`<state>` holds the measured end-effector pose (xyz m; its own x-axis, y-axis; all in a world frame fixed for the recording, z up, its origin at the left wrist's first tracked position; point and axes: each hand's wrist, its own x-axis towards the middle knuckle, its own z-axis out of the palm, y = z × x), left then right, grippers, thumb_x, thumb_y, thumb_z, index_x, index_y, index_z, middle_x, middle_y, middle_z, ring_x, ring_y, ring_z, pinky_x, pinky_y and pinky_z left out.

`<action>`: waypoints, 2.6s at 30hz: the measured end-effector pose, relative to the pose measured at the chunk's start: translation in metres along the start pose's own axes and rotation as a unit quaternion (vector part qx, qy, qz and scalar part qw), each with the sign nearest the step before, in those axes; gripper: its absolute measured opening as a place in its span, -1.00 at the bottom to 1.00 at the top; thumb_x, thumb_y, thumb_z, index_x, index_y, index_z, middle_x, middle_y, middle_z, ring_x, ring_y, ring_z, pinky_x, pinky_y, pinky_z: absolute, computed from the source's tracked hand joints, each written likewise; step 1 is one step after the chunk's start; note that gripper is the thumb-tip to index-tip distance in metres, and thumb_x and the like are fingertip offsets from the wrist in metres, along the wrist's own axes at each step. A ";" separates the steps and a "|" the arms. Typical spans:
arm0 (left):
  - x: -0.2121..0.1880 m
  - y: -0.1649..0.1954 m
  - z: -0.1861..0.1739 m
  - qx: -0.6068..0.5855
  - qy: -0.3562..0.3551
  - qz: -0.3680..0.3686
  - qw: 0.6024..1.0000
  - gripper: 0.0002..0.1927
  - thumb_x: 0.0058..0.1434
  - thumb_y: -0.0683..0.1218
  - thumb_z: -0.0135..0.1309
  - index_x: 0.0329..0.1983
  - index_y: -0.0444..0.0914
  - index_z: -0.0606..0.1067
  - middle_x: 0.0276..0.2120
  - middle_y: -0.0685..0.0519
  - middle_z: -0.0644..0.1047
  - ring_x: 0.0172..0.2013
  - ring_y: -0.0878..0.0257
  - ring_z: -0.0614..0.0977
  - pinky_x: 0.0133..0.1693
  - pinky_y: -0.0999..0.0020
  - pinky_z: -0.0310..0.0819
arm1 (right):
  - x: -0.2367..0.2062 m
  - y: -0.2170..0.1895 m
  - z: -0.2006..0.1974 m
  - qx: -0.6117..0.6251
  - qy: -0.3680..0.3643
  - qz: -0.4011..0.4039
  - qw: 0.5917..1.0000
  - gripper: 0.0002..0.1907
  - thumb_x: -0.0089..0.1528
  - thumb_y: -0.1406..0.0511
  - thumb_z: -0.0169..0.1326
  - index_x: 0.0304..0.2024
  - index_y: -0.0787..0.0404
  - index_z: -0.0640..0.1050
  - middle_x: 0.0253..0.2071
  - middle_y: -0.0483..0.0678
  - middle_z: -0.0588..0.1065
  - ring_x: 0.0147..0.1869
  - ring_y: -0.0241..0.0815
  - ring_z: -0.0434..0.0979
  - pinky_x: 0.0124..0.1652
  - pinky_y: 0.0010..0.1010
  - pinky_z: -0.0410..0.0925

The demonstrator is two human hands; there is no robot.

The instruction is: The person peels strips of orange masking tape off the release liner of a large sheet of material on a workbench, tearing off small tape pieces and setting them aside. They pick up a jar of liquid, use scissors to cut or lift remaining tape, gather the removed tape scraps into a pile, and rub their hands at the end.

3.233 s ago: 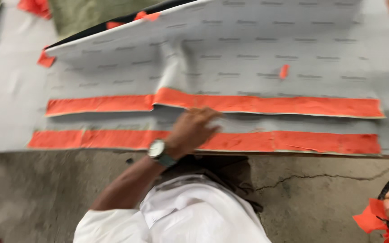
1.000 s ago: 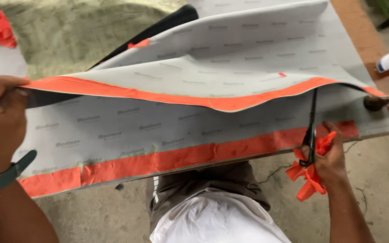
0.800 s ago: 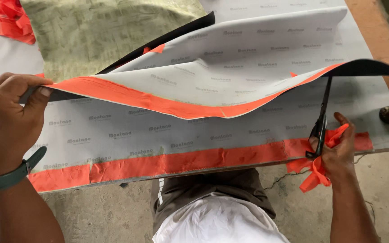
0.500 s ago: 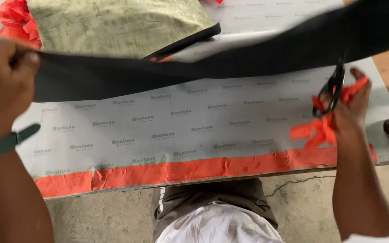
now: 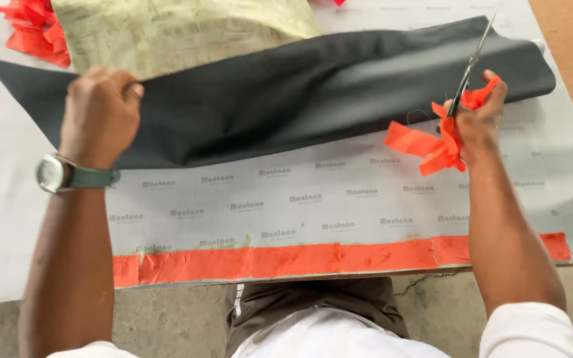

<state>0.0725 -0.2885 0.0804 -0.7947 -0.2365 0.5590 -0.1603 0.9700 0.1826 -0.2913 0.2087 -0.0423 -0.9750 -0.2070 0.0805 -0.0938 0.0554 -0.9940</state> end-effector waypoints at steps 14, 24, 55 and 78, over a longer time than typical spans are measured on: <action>-0.113 0.074 0.039 0.138 -0.097 0.080 0.982 -0.71 0.12 -0.27 0.07 -0.06 -0.23 0.54 -0.12 0.01 0.53 -0.58 0.09 0.57 0.10 0.03 0.44 | -0.072 -0.008 -0.032 -0.134 0.008 0.053 0.990 -0.10 0.18 0.49 0.21 0.51 0.03 0.16 -0.05 -0.06 0.41 -0.17 -0.30 0.49 -0.32 -0.42 0.47; -0.101 0.051 0.046 0.072 -0.017 0.079 0.994 -0.88 0.28 -0.18 0.11 -0.12 -0.22 0.54 -0.15 0.05 0.55 -0.37 0.10 0.62 -0.05 0.09 0.45 | -0.082 -0.016 -0.023 -0.166 0.006 0.051 0.985 -0.11 0.20 0.51 0.19 0.52 0.03 0.18 -0.09 -0.06 0.42 -0.23 -0.29 0.50 -0.35 -0.39 0.47; -0.187 0.163 0.027 -0.227 -0.273 0.025 0.934 -0.53 0.04 0.02 0.37 -0.01 -0.26 0.60 -0.04 -0.08 0.60 -0.07 -0.06 0.62 -0.05 0.11 0.52 | -0.317 -0.066 -0.173 -0.185 -0.192 0.098 0.959 0.05 -0.01 0.48 0.25 0.54 0.06 0.21 -0.12 -0.09 0.50 -0.14 -0.35 0.45 -0.17 -0.48 0.38; -0.197 0.164 0.043 -0.170 -0.193 0.176 0.950 -0.89 0.19 -0.21 0.19 -0.20 -0.28 0.56 -0.31 0.03 0.57 -0.36 0.11 0.61 -0.15 0.22 0.52 | -0.362 -0.057 -0.080 -0.244 -0.403 0.281 0.836 -0.03 0.01 0.52 0.17 0.47 -0.11 0.29 -0.48 -0.18 0.28 -0.36 -0.28 0.25 -0.25 -0.55 0.27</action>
<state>0.1782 -0.0800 -0.0343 -0.9301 0.2011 0.3072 0.3016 0.8958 0.3265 0.0512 0.3583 -0.0086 -0.4580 -0.5944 -0.6610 0.0706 0.7170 -0.6935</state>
